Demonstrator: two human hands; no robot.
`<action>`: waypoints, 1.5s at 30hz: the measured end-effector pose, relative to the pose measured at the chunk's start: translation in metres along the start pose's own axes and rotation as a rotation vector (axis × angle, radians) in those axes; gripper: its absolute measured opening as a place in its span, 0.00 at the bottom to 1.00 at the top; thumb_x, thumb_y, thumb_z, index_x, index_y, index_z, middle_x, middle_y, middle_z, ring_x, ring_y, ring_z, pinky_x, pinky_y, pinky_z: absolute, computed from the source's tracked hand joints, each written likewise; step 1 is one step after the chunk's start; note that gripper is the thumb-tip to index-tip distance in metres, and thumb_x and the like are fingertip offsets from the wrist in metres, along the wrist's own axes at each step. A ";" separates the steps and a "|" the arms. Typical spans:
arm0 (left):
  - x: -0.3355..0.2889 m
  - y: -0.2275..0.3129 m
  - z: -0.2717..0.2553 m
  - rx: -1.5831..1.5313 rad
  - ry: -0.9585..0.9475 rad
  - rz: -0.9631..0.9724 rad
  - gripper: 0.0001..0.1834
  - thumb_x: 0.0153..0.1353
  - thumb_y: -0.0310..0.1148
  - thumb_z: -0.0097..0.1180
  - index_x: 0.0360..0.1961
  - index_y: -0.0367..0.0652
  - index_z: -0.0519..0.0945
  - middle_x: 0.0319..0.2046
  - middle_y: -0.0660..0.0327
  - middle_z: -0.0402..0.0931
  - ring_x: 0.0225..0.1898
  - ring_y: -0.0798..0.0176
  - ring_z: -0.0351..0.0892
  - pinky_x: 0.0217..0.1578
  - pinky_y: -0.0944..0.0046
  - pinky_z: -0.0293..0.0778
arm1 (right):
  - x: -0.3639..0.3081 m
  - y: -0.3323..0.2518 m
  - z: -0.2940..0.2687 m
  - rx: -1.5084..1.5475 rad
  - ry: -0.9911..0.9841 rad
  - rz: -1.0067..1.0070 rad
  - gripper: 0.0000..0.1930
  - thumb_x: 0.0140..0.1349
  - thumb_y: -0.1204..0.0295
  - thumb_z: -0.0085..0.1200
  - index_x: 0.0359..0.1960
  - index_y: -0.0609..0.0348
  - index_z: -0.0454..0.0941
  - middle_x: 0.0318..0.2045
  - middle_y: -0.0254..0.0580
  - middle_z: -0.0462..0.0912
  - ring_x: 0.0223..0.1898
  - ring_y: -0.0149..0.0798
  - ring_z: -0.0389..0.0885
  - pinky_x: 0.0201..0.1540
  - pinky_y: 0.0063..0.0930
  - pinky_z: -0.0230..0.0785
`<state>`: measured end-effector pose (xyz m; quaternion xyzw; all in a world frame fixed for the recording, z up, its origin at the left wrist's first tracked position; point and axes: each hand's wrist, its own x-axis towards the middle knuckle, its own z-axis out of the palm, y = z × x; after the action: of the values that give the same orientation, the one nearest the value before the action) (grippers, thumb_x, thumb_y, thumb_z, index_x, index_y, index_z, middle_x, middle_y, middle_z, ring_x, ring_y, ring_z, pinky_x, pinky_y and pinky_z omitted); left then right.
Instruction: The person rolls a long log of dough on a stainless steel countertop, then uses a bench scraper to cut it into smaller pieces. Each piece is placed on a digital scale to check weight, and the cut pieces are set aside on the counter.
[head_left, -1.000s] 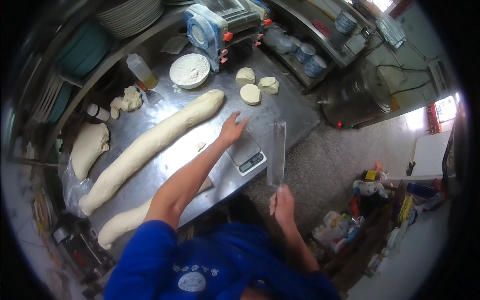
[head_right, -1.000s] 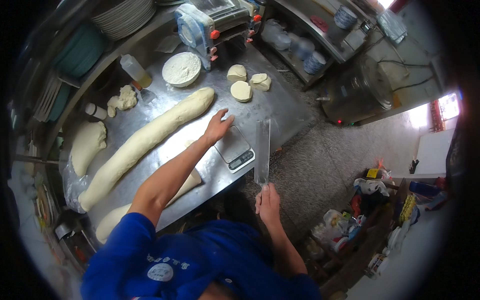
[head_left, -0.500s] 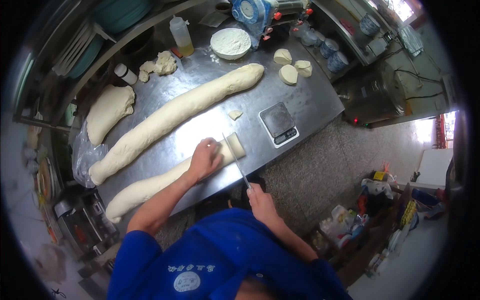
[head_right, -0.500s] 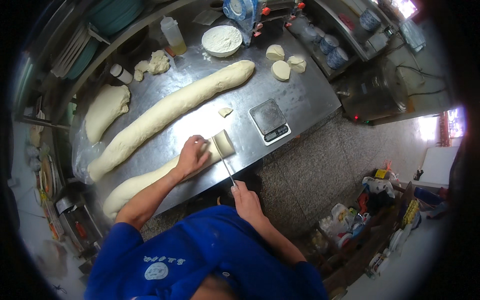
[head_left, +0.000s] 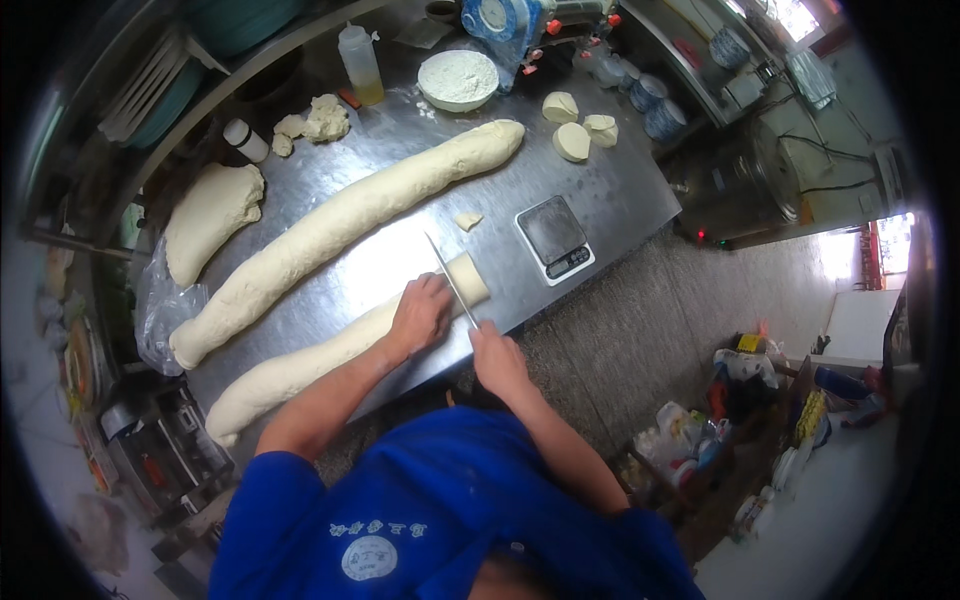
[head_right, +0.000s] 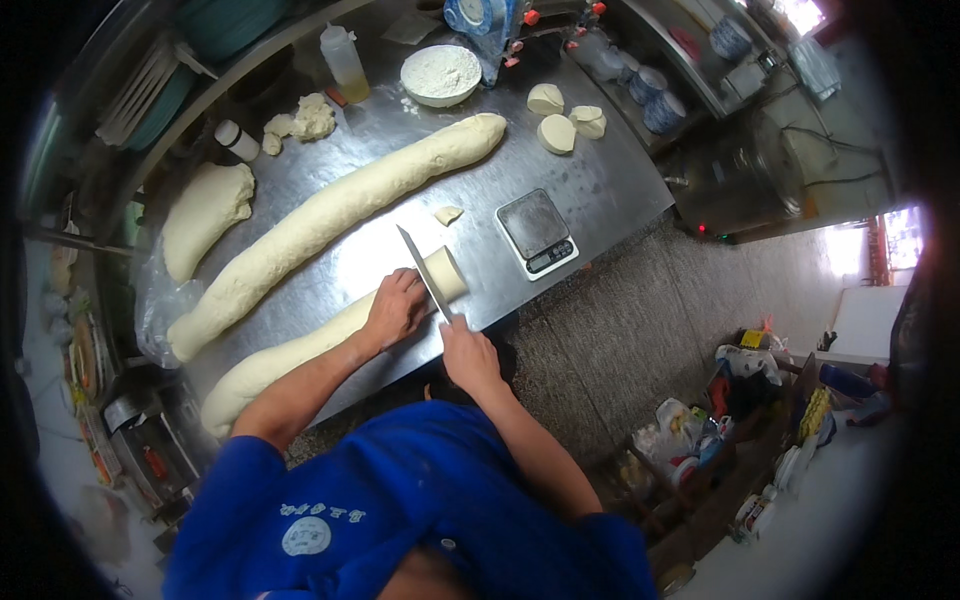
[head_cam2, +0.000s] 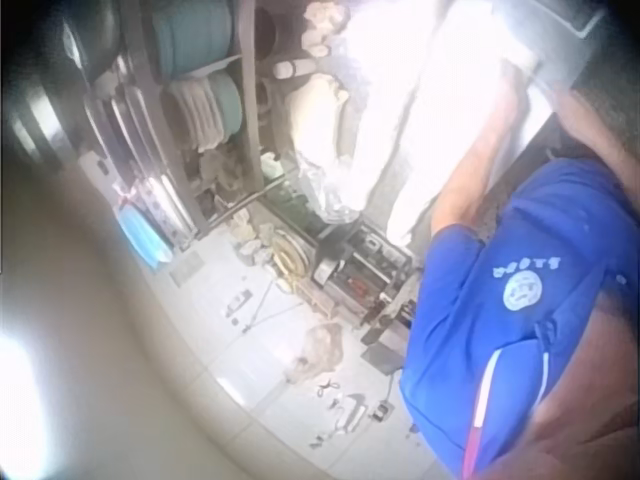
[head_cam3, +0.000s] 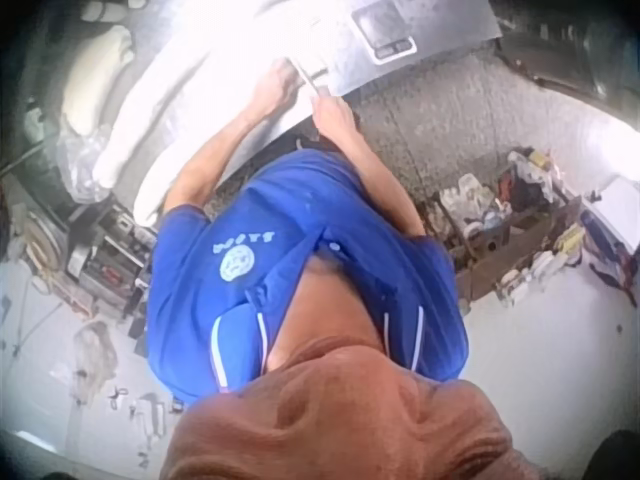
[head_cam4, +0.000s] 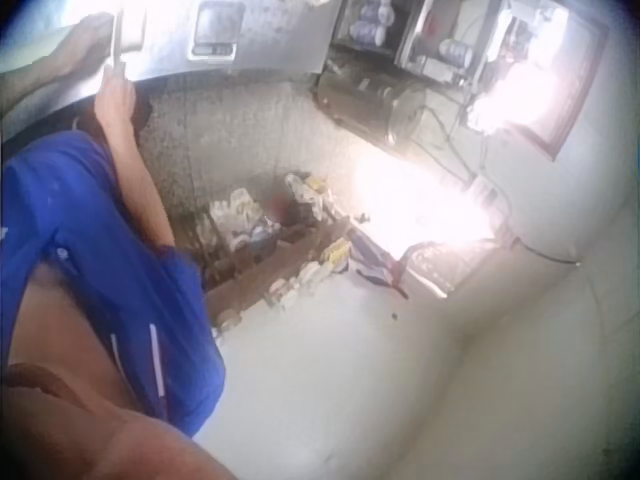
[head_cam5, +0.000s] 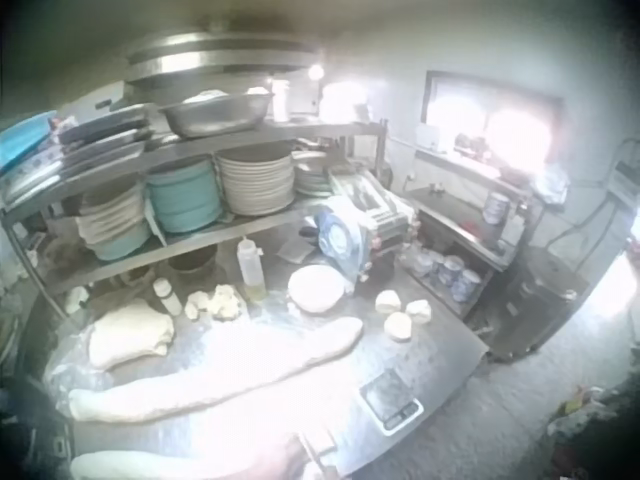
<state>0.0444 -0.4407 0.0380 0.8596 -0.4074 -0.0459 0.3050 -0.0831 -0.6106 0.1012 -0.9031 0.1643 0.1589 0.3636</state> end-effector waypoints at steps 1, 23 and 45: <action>0.000 0.002 -0.001 -0.008 0.014 0.007 0.18 0.51 0.23 0.66 0.45 0.39 0.82 0.52 0.47 0.77 0.55 0.39 0.75 0.54 0.45 0.73 | 0.009 -0.004 0.001 0.006 0.011 -0.010 0.18 0.81 0.59 0.44 0.58 0.61 0.74 0.32 0.74 0.84 0.40 0.79 0.81 0.46 0.71 0.71; 0.035 0.031 0.024 0.074 -0.033 0.061 0.36 0.56 0.22 0.58 0.69 0.36 0.74 0.75 0.44 0.66 0.77 0.36 0.61 0.73 0.40 0.60 | -0.031 0.054 -0.053 0.634 0.183 0.007 0.15 0.85 0.60 0.39 0.56 0.58 0.72 0.20 0.27 0.70 0.17 0.22 0.68 0.17 0.22 0.62; 0.268 0.094 0.083 0.016 -0.172 -0.255 0.48 0.50 0.46 0.74 0.72 0.41 0.70 0.54 0.42 0.75 0.55 0.39 0.80 0.54 0.44 0.80 | -0.035 0.151 -0.179 1.002 0.392 0.214 0.14 0.86 0.62 0.37 0.43 0.57 0.68 0.22 0.32 0.70 0.16 0.24 0.67 0.16 0.22 0.65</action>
<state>0.1318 -0.7213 0.0694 0.8996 -0.3200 -0.1546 0.2539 -0.1462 -0.8340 0.1471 -0.6105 0.3754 -0.0742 0.6935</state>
